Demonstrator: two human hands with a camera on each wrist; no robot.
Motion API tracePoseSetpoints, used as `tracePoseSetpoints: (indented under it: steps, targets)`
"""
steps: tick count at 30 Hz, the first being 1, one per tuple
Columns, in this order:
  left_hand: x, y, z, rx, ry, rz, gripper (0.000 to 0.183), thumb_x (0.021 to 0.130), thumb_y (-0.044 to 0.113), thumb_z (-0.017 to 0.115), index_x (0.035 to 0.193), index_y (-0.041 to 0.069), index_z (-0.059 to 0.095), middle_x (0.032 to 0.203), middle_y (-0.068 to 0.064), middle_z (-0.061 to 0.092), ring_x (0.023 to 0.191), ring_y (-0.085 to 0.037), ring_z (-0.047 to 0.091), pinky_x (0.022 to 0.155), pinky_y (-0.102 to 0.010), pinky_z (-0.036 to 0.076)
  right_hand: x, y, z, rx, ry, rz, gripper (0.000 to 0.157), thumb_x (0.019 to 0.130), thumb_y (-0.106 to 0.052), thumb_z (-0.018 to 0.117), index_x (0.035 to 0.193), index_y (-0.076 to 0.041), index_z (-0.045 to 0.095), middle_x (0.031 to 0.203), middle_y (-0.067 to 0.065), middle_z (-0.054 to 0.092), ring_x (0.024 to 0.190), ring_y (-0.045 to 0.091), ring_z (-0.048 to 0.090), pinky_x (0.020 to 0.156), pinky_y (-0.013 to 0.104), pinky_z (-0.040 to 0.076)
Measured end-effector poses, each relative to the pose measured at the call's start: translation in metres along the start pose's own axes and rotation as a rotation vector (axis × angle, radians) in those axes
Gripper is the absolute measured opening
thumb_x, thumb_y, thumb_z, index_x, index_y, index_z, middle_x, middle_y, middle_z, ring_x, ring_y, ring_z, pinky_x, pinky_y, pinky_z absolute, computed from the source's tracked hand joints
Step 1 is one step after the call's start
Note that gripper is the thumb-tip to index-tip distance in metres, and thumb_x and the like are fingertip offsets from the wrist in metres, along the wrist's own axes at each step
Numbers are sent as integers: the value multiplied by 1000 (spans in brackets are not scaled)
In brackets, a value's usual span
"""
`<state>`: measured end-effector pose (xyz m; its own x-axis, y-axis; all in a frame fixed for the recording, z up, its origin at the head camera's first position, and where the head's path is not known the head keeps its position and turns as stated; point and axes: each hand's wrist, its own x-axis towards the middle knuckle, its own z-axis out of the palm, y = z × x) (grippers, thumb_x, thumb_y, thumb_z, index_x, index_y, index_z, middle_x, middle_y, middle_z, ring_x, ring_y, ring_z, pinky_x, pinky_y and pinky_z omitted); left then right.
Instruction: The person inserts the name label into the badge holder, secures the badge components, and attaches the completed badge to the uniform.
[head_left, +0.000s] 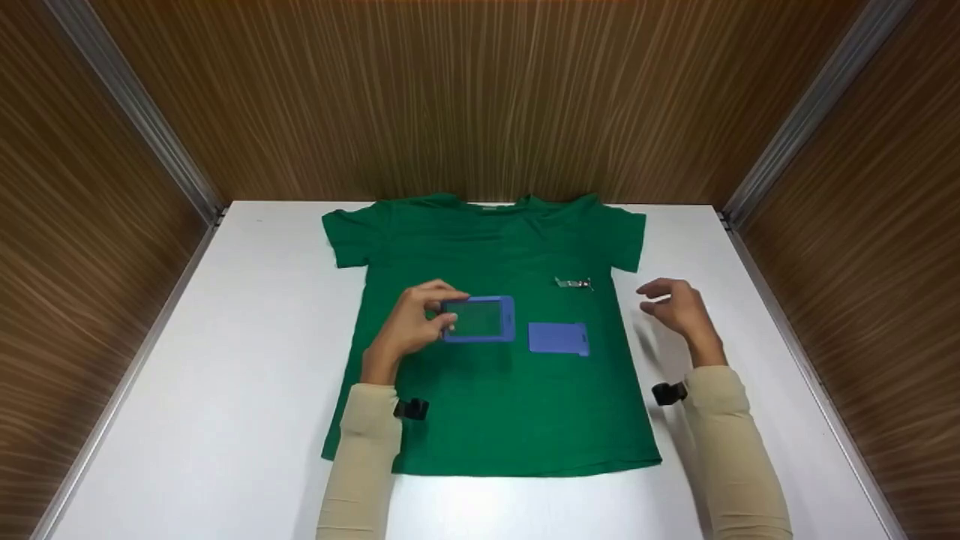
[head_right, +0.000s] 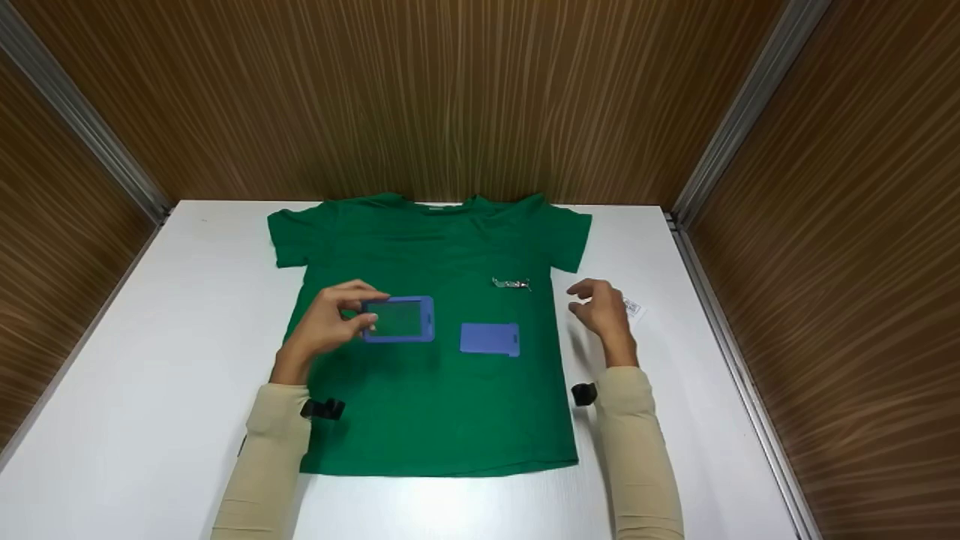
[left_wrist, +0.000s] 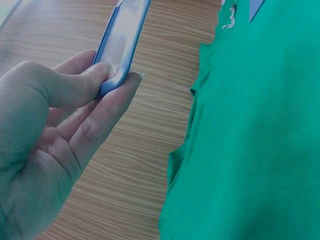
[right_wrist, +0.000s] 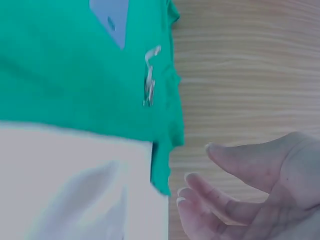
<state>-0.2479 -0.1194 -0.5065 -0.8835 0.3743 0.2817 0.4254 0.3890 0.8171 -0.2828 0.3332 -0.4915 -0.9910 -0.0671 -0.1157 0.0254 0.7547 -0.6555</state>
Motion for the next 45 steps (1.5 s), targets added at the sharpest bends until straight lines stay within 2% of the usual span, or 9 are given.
tracePoseSetpoints:
  steps: [8, 15, 23, 30, 39, 45]
  targets:
    - [0, 0, 0, -13, -22, -10, 31, 96, -1, 69, 125, 10, 75, 118, -14, 69, 88, -23, 68, 71, -33, 61, 4, 25, -25, -11, -22, 75, 38, 102, -10, 59, 136, 7, 59, 140, 36, 55, 128, 52, 56, 107, 61, 47]
    - [0, -2, -1, -11, -22, -4, 32, 95, -2, 69, 125, 9, 75, 117, -12, 69, 87, -23, 67, 73, -45, 61, 12, 48, -38, -73, -42, 95, 40, 100, -9, 59, 136, 8, 58, 139, 38, 53, 127, 54, 52, 105, 63, 46]
    - [0, -1, 0, -1, -32, -19, 32, 96, -1, 68, 125, 9, 75, 118, -11, 68, 90, -23, 70, 76, -39, 61, 15, 70, -48, -95, 3, 75, 36, 97, -5, 62, 129, 12, 61, 130, 42, 56, 120, 56, 55, 98, 60, 47]
    - [0, 0, 1, -2, -28, -44, 32, 96, -1, 69, 125, 11, 75, 118, -9, 68, 87, -20, 69, 71, -28, 60, 21, 83, -53, -108, 34, 68, 36, 94, -4, 66, 126, 13, 63, 125, 42, 60, 116, 54, 58, 89, 45, 49]
    - [0, -1, 1, -13, -28, -34, 31, 96, -1, 69, 124, 10, 75, 117, -10, 68, 83, -19, 70, 70, -25, 60, 25, 97, -55, -89, 48, 122, 37, 94, -3, 61, 128, 13, 61, 129, 44, 56, 120, 55, 54, 99, 57, 47]
    - [-1, 1, 0, -2, -27, -37, 31, 96, -1, 69, 124, 11, 76, 117, -9, 68, 85, -19, 68, 74, -33, 62, 27, 103, -54, -76, 50, 145, 40, 94, -4, 60, 130, 13, 59, 133, 43, 53, 121, 54, 53, 101, 60, 45]
